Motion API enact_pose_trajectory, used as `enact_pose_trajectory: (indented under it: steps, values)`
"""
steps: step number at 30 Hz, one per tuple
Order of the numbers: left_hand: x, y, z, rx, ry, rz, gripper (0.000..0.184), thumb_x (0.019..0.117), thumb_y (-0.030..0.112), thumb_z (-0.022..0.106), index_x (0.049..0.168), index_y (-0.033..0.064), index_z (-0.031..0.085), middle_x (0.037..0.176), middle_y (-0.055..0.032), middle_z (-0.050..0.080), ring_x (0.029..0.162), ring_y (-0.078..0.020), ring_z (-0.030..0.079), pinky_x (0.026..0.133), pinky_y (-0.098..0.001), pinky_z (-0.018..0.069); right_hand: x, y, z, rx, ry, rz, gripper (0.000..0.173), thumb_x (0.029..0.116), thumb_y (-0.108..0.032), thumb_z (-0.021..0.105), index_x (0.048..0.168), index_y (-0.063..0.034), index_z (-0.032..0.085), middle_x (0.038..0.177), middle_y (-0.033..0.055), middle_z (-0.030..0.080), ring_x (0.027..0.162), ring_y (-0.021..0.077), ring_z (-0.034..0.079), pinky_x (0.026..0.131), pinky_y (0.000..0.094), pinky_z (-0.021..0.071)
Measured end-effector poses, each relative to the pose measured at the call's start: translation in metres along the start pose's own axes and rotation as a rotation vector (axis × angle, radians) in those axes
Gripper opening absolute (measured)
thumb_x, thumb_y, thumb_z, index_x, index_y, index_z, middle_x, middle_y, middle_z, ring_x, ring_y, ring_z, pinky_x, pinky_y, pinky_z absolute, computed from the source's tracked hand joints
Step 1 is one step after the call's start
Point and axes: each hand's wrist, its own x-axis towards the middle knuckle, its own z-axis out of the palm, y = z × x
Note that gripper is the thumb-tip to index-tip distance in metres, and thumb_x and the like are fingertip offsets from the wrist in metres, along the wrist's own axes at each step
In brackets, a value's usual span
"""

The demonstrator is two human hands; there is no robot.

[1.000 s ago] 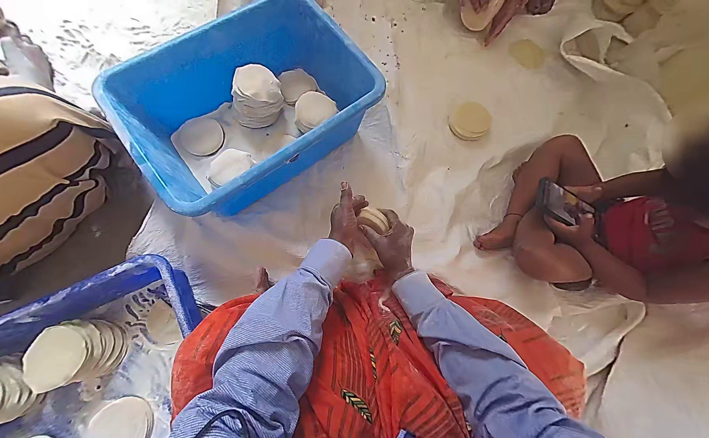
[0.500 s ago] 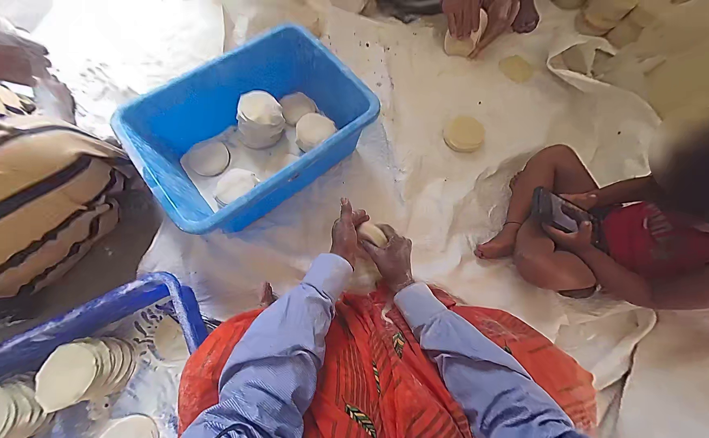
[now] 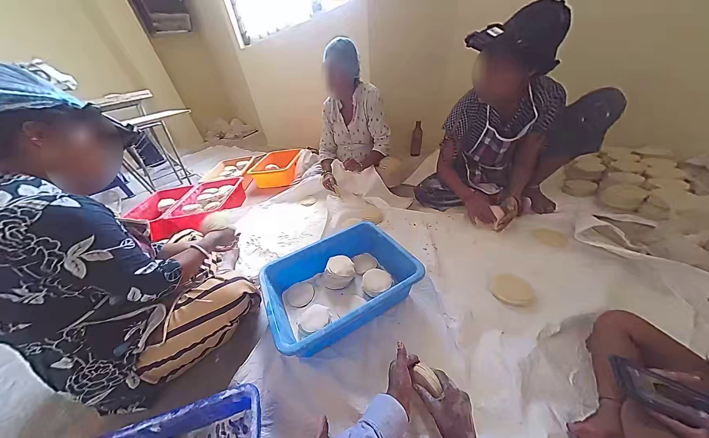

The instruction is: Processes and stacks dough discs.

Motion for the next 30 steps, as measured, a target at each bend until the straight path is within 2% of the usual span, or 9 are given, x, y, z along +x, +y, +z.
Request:
enact_pose_trajectory:
  steps: [5,9,12,15,19,21,24,27,30]
  values:
    - [0.002,0.002,-0.005,-0.015,-0.007,0.017,0.071,0.1129,0.044,0.016,0.133,-0.0114,0.056,0.139,-0.0278,0.057,0.133,-0.0364,0.051,0.113,-0.0505,0.0363,-0.004,-0.003,-0.003,0.032,0.132,-0.087,0.049,0.0779,-0.025,0.086,0.116,0.0032,0.072,0.101,0.0249,0.074,0.092,0.0446,0.072,0.081,0.0671,0.0521]
    - [0.008,-0.005,-0.001,-0.008,-0.032,0.014,0.072,0.1127,0.045,0.017,0.133,-0.0111,0.057,0.139,-0.0283,0.057,0.134,-0.0372,0.051,0.114,-0.0511,0.0361,0.000,0.001,-0.003,-0.032,0.008,-0.059,0.049,0.0813,-0.028,0.084,0.118,0.0021,0.073,0.105,0.0254,0.075,0.099,0.0463,0.071,0.089,0.0678,0.0503]
    - [0.009,-0.003,-0.004,-0.007,-0.016,0.018,0.071,0.1126,0.046,0.018,0.135,-0.0112,0.055,0.142,-0.0278,0.055,0.136,-0.0376,0.049,0.115,-0.0521,0.0342,-0.005,0.000,-0.003,0.038,0.095,-0.092,0.052,0.0782,-0.026,0.086,0.118,0.0044,0.070,0.104,0.0257,0.074,0.093,0.0447,0.072,0.084,0.0672,0.0516]
    - [0.006,-0.005,0.000,-0.022,-0.027,-0.006,0.071,0.1124,0.046,0.019,0.134,-0.0105,0.056,0.140,-0.0276,0.057,0.134,-0.0368,0.052,0.114,-0.0511,0.0374,-0.003,0.002,-0.002,-0.012,0.003,-0.035,0.059,0.0807,-0.024,0.085,0.127,0.0070,0.066,0.114,0.0296,0.071,0.106,0.0491,0.068,0.095,0.0689,0.0470]
    - [0.007,-0.001,-0.002,-0.024,-0.004,0.008,0.070,0.1130,0.043,0.019,0.135,-0.0127,0.054,0.141,-0.0290,0.056,0.136,-0.0371,0.050,0.115,-0.0499,0.0349,-0.008,-0.001,-0.003,0.033,0.136,-0.131,0.049,0.0745,-0.014,0.082,0.117,0.0075,0.071,0.106,0.0287,0.073,0.096,0.0479,0.071,0.086,0.0681,0.0508]
    - [0.008,-0.004,-0.002,-0.001,-0.015,0.000,0.072,0.1125,0.046,0.018,0.133,-0.0112,0.057,0.140,-0.0283,0.057,0.134,-0.0371,0.051,0.114,-0.0512,0.0363,-0.006,0.000,-0.002,0.014,0.101,-0.099,0.053,0.0785,-0.020,0.085,0.122,0.0063,0.069,0.108,0.0290,0.073,0.098,0.0488,0.071,0.088,0.0689,0.0502]
    - [0.011,-0.007,-0.001,0.033,-0.020,0.006,0.073,0.1122,0.047,0.017,0.134,-0.0096,0.058,0.141,-0.0262,0.057,0.136,-0.0360,0.051,0.115,-0.0510,0.0353,-0.005,0.005,-0.002,0.021,0.070,-0.093,0.046,0.0787,-0.013,0.081,0.120,0.0048,0.071,0.108,0.0280,0.073,0.100,0.0485,0.070,0.090,0.0697,0.0489]
    - [0.010,-0.007,-0.005,0.028,-0.015,0.014,0.071,0.1124,0.046,0.018,0.133,-0.0094,0.058,0.140,-0.0272,0.056,0.135,-0.0369,0.050,0.114,-0.0518,0.0358,-0.011,0.001,0.000,0.074,0.134,-0.110,0.052,0.0799,-0.019,0.083,0.122,0.0077,0.068,0.108,0.0294,0.072,0.098,0.0488,0.070,0.088,0.0702,0.0491]
    - [0.013,-0.011,0.000,0.027,-0.039,0.021,0.073,0.1121,0.048,0.018,0.131,-0.0105,0.059,0.138,-0.0284,0.058,0.132,-0.0375,0.053,0.112,-0.0523,0.0388,-0.004,0.002,0.000,0.011,0.058,-0.066,0.055,0.0826,-0.028,0.084,0.123,0.0060,0.070,0.109,0.0286,0.073,0.102,0.0473,0.070,0.093,0.0680,0.0491]
